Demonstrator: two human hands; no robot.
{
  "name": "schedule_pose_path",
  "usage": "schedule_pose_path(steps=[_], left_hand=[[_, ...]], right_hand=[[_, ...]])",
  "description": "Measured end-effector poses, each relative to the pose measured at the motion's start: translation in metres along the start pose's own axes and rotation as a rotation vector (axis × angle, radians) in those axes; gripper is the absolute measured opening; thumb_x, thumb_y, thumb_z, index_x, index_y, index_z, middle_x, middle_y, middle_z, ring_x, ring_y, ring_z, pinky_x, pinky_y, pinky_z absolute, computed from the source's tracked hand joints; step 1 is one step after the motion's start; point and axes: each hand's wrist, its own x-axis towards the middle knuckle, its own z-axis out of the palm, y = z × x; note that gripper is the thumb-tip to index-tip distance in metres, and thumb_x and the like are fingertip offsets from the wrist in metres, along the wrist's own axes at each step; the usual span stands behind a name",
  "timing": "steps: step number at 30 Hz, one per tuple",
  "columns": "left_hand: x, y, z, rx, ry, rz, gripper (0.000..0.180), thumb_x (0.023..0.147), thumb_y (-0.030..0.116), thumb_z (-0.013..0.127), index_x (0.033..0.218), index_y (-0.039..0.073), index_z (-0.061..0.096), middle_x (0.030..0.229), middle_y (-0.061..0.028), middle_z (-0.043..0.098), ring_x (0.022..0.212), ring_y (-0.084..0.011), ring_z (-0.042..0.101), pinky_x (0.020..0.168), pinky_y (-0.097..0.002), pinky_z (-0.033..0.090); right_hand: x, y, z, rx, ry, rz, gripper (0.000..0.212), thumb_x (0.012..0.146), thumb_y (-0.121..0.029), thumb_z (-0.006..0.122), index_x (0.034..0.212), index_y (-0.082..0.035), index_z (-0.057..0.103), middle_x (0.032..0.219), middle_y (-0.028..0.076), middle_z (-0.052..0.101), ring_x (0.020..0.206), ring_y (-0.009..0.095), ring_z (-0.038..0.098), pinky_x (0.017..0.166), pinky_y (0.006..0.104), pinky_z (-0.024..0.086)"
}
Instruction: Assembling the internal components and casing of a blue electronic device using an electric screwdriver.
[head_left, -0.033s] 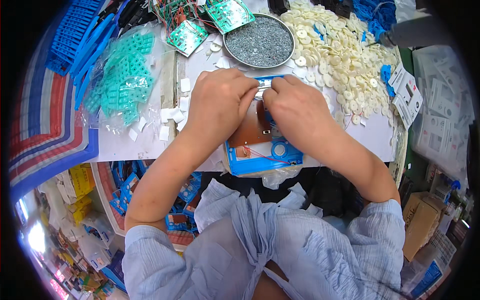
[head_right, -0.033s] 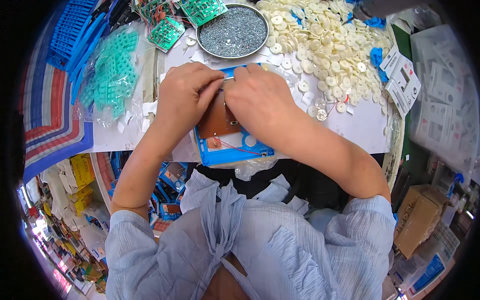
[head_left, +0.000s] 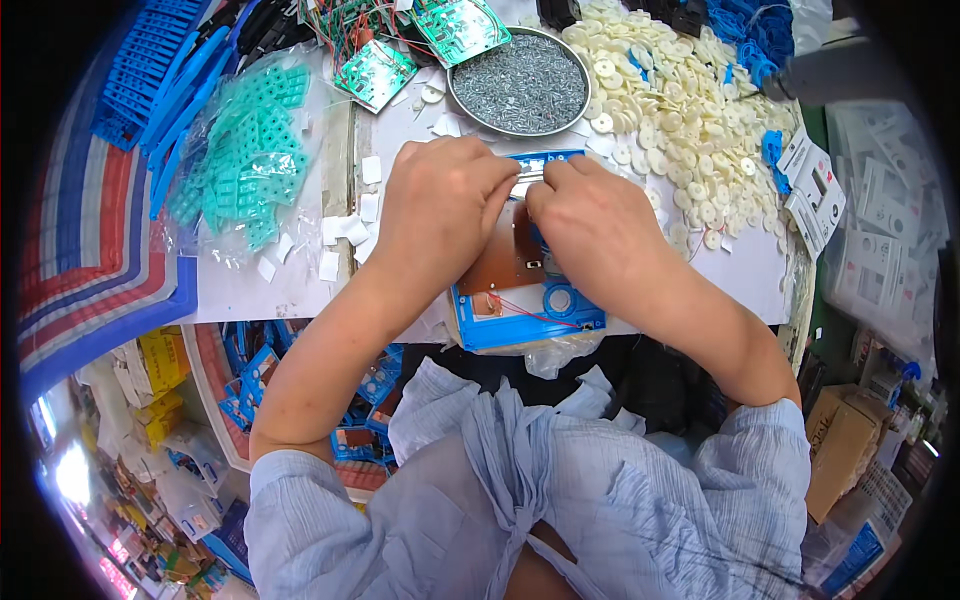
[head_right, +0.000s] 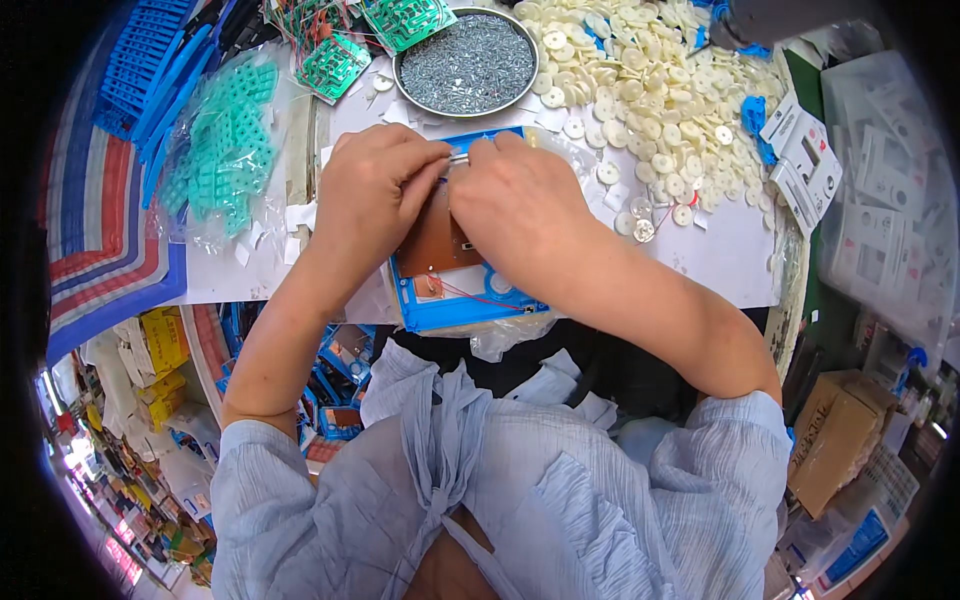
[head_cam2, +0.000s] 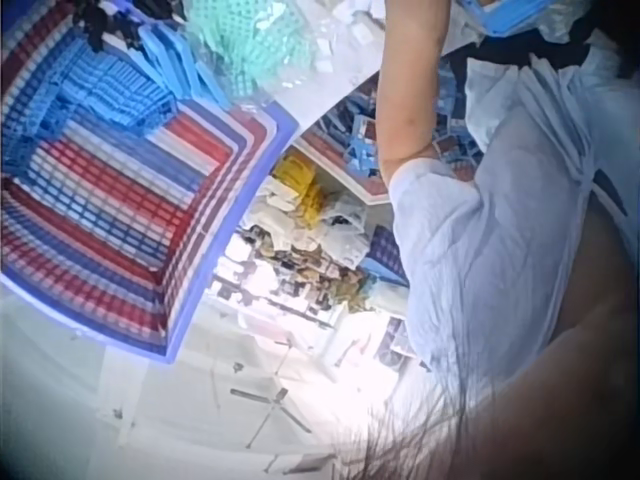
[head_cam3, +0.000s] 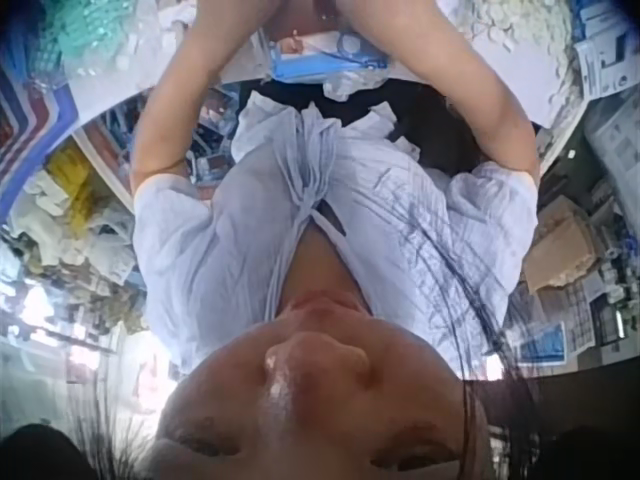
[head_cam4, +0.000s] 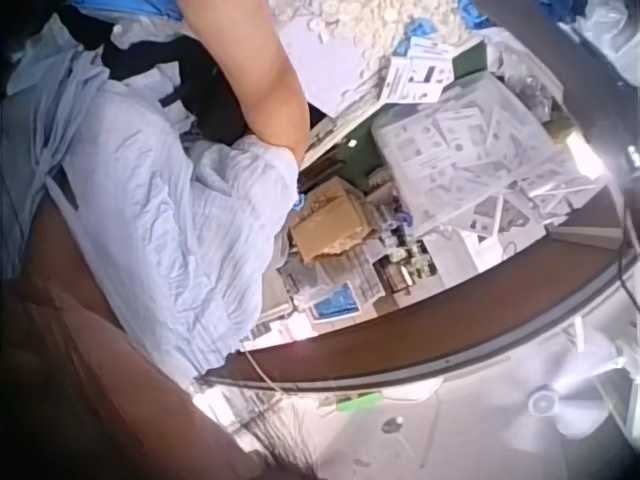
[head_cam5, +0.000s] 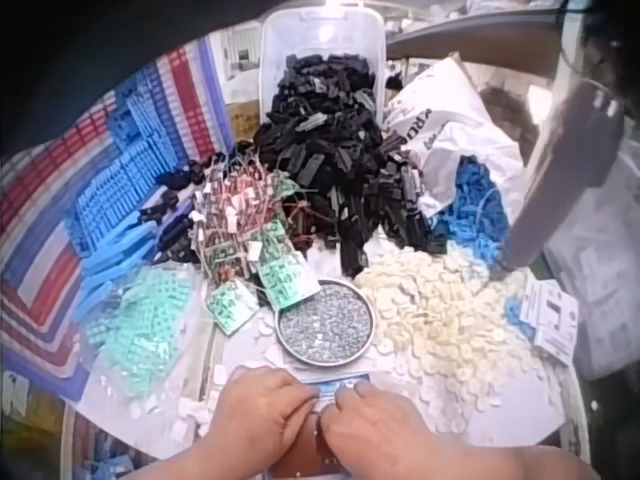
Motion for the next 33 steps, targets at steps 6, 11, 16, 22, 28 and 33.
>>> schedule_pose_path(steps=[6,11,16,22,28,33], left_hand=[[0.001,0.007,-0.001,-0.115,-0.071,-0.175,0.006,0.083,0.011,0.071,0.087,0.006,0.069,0.081,-0.0095,0.067,0.080,-0.0312,0.065,0.074,-0.0434,0.046],[0.000,-0.002,0.001,-0.047,-0.076,0.044,0.007,0.084,0.010,0.072,0.091,0.008,0.069,0.085,-0.0075,0.067,0.083,-0.0280,0.064,0.080,-0.0408,0.044],[0.009,-0.001,-0.007,0.044,-0.220,0.211,0.005,0.083,0.010,0.070,0.087,0.010,0.068,0.087,-0.0050,0.063,0.086,-0.0244,0.062,0.084,-0.0405,0.041],[0.032,0.006,-0.006,0.217,-0.390,0.472,0.006,0.076,0.016,0.067,0.077,0.010,0.067,0.084,-0.0020,0.060,0.084,-0.0206,0.062,0.084,-0.0368,0.043],[0.043,0.023,-0.006,0.253,-0.605,0.543,0.006,0.074,0.019,0.068,0.072,0.013,0.069,0.079,-0.0010,0.060,0.083,-0.0175,0.062,0.082,-0.0345,0.044],[0.039,0.039,-0.009,0.370,-0.601,0.577,0.006,0.074,0.019,0.069,0.070,0.014,0.069,0.078,-0.0018,0.061,0.082,-0.0180,0.063,0.076,-0.0335,0.045]], right_hand=[[-0.017,-0.005,-0.005,0.228,-0.072,0.070,0.006,0.075,-0.005,0.068,0.080,-0.003,0.066,0.087,0.013,0.064,0.090,0.031,0.066,0.074,0.0410,0.055],[-0.032,-0.011,-0.001,0.261,0.050,0.110,0.008,0.075,-0.005,0.068,0.081,-0.004,0.063,0.084,0.011,0.061,0.086,0.030,0.063,0.071,0.0407,0.054],[-0.037,-0.014,0.005,0.285,0.151,0.093,0.010,0.075,-0.005,0.069,0.081,-0.006,0.061,0.083,0.009,0.058,0.085,0.029,0.062,0.068,0.0391,0.054],[-0.038,-0.011,0.007,0.282,0.168,0.086,0.012,0.072,-0.005,0.069,0.081,-0.007,0.060,0.084,0.009,0.058,0.084,0.028,0.062,0.068,0.0391,0.054],[-0.041,-0.011,0.007,0.284,0.195,0.105,0.015,0.072,-0.004,0.070,0.085,-0.006,0.062,0.084,0.008,0.059,0.082,0.028,0.062,0.067,0.0384,0.054],[-0.047,-0.010,0.009,0.323,0.230,0.070,0.013,0.078,-0.005,0.071,0.090,-0.005,0.065,0.083,0.009,0.061,0.079,0.028,0.062,0.066,0.0393,0.053]])
